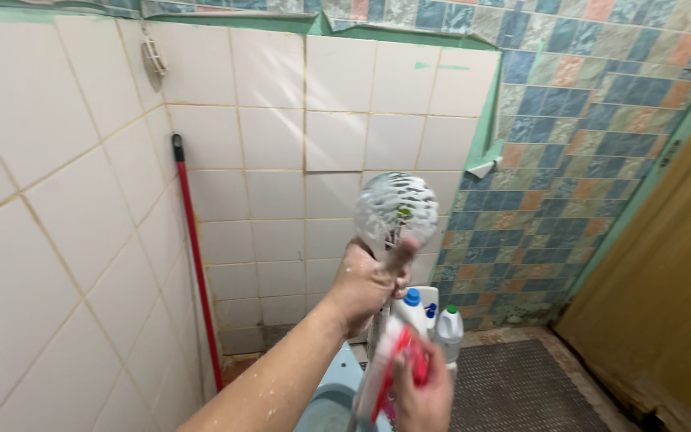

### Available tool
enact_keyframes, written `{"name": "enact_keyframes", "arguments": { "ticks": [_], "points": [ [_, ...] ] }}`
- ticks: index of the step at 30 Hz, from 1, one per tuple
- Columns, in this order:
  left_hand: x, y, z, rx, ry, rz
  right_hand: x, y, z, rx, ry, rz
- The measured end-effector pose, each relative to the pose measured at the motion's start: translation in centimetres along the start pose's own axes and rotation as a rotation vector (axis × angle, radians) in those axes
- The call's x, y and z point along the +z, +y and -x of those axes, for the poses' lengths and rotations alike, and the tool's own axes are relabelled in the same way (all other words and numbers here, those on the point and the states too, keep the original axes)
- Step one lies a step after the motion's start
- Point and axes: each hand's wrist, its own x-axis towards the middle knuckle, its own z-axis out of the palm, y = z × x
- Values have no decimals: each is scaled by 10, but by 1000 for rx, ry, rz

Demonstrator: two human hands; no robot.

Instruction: The person scrubs a handheld shower head and its hose with a pink brush in a tiled bathroom. They repeatedly apply soap and scrub the shower head, hose, and nearby wall tiles, then rinse the shower head under running water.

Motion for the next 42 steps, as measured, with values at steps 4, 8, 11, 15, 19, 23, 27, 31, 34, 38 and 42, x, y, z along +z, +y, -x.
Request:
{"name": "enact_keyframes", "arguments": {
  "ticks": [4, 8, 11, 15, 19, 23, 27, 31, 34, 38, 42],
  "points": [
    [2, 12, 6, 64, 71, -29, 1, 55, -2, 52, -98, -75],
    [-1, 16, 5, 131, 156, -135, 27, 2, -34, 273, -132, -303],
    [-4, 18, -2, 331, 248, -309, 44, -31, -50, 279, -252, -347],
    [-6, 23, -9, 292, 442, -423, 43, -3, -47, 311, -287, -96],
    [-4, 16, -10, 223, 605, -411, 41, 28, -51, 522, -381, 42],
    [-12, 9, -5, 257, 684, -576, 55, -19, -99, 340, -539, -10],
    [-12, -5, -14, 361, 695, -631, 62, -30, -105, 259, -534, 71],
    [-7, -13, -9, 540, 880, -692, 25, 26, -46, 147, -489, 319],
    [-10, -20, -6, 477, 1033, -557, 26, 40, -43, 221, -536, 155],
    [-16, -29, 4, 424, 1106, -717, 51, -7, -77, 193, -539, -17],
    [-12, -25, 3, 516, 977, -840, 68, -42, -105, 116, -589, -211]
  ]
}}
